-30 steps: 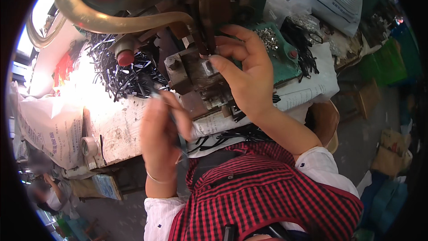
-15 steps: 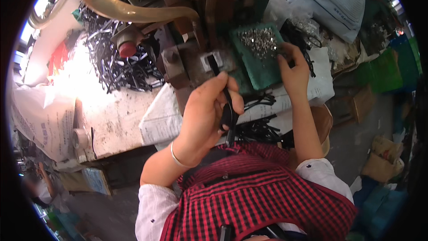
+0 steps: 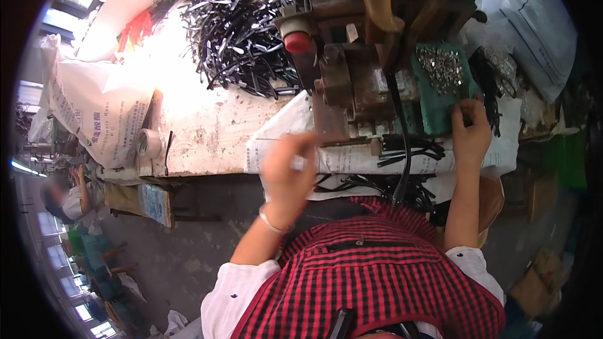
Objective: The person repeatedly picks up small black plastic hair clips and metal pins, inserts them into a press machine, and operates the lever to attach the pins. Finished clips are placed on a green tray while excess clips remain on the table.
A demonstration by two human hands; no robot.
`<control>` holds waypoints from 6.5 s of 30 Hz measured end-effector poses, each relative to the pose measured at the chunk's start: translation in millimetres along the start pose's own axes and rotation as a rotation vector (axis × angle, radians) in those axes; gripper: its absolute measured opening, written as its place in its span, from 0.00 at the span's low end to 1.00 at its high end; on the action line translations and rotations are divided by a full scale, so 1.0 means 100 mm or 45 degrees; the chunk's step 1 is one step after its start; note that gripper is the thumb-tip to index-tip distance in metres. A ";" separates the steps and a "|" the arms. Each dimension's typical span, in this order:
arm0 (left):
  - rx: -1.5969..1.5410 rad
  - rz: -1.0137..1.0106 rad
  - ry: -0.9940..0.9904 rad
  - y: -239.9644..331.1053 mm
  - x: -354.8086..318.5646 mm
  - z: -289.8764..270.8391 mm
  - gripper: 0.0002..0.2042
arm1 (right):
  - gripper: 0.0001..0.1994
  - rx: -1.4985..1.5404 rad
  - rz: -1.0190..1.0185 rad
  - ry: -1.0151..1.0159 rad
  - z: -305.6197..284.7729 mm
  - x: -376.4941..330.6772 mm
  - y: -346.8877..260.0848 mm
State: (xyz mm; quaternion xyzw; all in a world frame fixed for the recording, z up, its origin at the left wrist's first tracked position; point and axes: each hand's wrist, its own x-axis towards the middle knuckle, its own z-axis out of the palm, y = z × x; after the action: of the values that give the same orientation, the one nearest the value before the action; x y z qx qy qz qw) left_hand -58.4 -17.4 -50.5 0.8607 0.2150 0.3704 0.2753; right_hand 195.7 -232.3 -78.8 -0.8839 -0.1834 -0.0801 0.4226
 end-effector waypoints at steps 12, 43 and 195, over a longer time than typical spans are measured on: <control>1.087 0.350 -0.079 -1.92 1.43 0.12 0.11 | 0.08 0.228 -0.084 0.009 0.20 0.20 -0.42; 0.174 -0.117 0.171 -1.40 1.07 -0.23 0.11 | 0.19 1.215 -0.172 -0.075 0.44 0.02 -1.28; -0.322 -0.213 0.372 -1.02 1.06 0.10 0.14 | 0.07 0.624 -0.639 0.010 0.16 0.26 -1.11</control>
State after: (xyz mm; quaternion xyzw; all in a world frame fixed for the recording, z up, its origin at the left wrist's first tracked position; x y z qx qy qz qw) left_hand -0.4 117.8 -66.0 0.7355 0.2751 0.4914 0.3767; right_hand 175.9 -149.5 -1.0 -0.6833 -0.4071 -0.1386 0.5901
